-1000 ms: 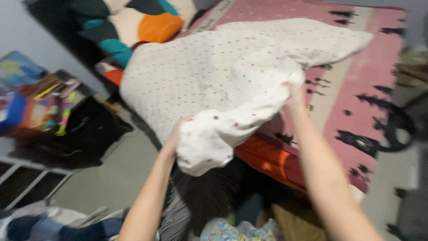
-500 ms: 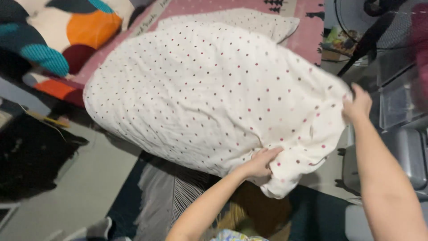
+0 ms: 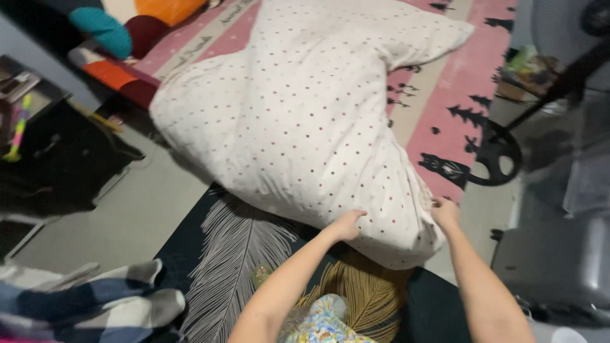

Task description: Making a bed by arranging pillows, folding a cloth, and spreading a blanket.

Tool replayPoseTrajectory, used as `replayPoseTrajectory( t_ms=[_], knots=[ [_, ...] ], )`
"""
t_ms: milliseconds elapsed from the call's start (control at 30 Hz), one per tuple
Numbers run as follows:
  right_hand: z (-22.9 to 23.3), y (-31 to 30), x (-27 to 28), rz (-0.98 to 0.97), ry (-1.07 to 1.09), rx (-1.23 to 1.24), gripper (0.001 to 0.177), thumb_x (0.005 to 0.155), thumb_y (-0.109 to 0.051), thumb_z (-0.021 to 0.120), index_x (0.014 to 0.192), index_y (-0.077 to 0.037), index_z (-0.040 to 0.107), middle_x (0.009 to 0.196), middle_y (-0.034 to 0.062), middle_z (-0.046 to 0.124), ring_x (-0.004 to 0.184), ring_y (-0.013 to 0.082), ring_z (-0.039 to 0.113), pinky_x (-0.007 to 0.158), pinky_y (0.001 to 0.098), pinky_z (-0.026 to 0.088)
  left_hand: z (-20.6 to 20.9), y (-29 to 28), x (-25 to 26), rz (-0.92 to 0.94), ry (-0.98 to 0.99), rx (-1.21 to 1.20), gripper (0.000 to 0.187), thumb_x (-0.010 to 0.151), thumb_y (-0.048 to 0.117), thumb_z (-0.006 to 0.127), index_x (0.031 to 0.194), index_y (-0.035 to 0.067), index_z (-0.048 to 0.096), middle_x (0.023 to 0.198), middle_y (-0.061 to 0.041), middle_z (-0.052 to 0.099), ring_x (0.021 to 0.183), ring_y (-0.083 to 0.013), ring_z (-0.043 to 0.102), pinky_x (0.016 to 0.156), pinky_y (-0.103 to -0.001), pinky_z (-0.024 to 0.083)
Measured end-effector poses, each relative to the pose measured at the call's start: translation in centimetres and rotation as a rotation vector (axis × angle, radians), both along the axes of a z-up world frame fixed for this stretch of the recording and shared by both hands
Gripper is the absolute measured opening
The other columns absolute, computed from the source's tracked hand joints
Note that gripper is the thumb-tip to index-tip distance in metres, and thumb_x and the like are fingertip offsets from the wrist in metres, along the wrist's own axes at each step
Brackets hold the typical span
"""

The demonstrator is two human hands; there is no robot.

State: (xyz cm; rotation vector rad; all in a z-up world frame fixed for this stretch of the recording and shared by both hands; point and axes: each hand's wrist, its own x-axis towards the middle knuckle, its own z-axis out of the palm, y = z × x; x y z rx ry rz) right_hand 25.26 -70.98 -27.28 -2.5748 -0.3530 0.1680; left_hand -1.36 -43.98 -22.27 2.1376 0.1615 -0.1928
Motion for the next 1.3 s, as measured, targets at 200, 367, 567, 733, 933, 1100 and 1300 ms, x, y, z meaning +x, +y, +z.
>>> replayPoseTrajectory(
  t_ms=[200, 367, 567, 733, 933, 1100, 1300],
  knots=[
    [-0.5, 17.1, -3.8, 0.304, 0.006, -0.005, 0.041, 0.083, -0.009, 0.060, 0.119, -0.014, 0.078, 0.104, 0.0116, 0.079, 0.098, 0.0287, 0.075, 0.092, 0.0397, 0.056, -1.6, 10.6, -5.6, 0.250, -0.007, -0.042, 0.067, 0.076, 0.002, 0.064, 0.143, 0.008, 0.056, 0.146, -0.022, 0.054, 0.135, -0.0393, 0.050, 0.109, -0.043, 0.044],
    [1.3, 35.8, -10.6, 0.507, 0.085, 0.114, 0.042, 0.083, -0.003, 0.057, 0.120, -0.012, 0.076, 0.103, 0.0110, 0.079, 0.095, 0.0268, 0.075, 0.089, 0.0378, 0.058, -2.6, 24.4, -12.7, 0.465, -0.088, 0.053, 0.064, 0.075, 0.007, 0.070, 0.138, 0.007, 0.060, 0.141, -0.024, 0.055, 0.135, -0.0399, 0.050, 0.112, -0.043, 0.042],
    [5.3, 56.9, -19.5, 0.719, 0.059, 0.210, 0.041, 0.087, -0.001, 0.056, 0.121, -0.011, 0.076, 0.105, 0.0140, 0.078, 0.093, 0.0283, 0.075, 0.086, 0.0381, 0.059, 1.3, 43.8, -21.1, 0.686, -0.123, 0.321, 0.057, 0.074, 0.003, 0.064, 0.131, 0.004, 0.061, 0.142, -0.025, 0.054, 0.131, -0.0439, 0.051, 0.111, -0.045, 0.043],
    [8.7, 68.5, -23.7, 0.884, 0.006, 0.294, 0.045, 0.080, 0.003, 0.060, 0.120, -0.010, 0.075, 0.107, 0.0150, 0.076, 0.088, 0.0284, 0.073, 0.083, 0.0391, 0.058, 8.7, 54.4, -24.2, 0.821, 0.034, 0.311, 0.063, 0.077, -0.004, 0.058, 0.138, 0.010, 0.058, 0.154, -0.018, 0.044, 0.136, -0.0420, 0.044, 0.113, -0.045, 0.040],
    [11.6, 79.9, -24.4, 0.948, 0.021, 0.271, 0.046, 0.080, 0.005, 0.058, 0.119, -0.011, 0.075, 0.110, 0.0154, 0.074, 0.087, 0.0288, 0.072, 0.083, 0.0398, 0.057, 9.8, 64.7, -22.0, 0.844, 0.049, 0.333, 0.065, 0.080, -0.003, 0.058, 0.143, 0.012, 0.055, 0.158, -0.016, 0.041, 0.139, -0.0398, 0.043, 0.114, -0.045, 0.040],
    [8.9, 90.0, -20.4, 0.980, 0.010, 0.193, 0.046, 0.080, 0.005, 0.056, 0.120, -0.011, 0.075, 0.112, 0.0169, 0.074, 0.090, 0.0303, 0.072, 0.086, 0.0396, 0.057, 8.2, 73.0, -18.0, 0.848, 0.094, 0.308, 0.060, 0.084, -0.002, 0.057, 0.142, 0.013, 0.057, 0.154, -0.012, 0.045, 0.139, -0.0364, 0.045, 0.114, -0.044, 0.040],
    [8.0, 102.0, -16.5, 1.039, -0.031, 0.145, 0.047, 0.078, 0.006, 0.056, 0.118, -0.009, 0.076, 0.111, 0.0194, 0.073, 0.097, 0.0347, 0.071, 0.090, 0.0422, 0.056, 8.8, 82.5, -13.5, 0.864, 0.028, 0.276, 0.055, 0.081, -0.001, 0.059, 0.136, 0.011, 0.059, 0.145, -0.011, 0.051, 0.133, -0.0350, 0.050, 0.108, -0.045, 0.043]
  ],
)
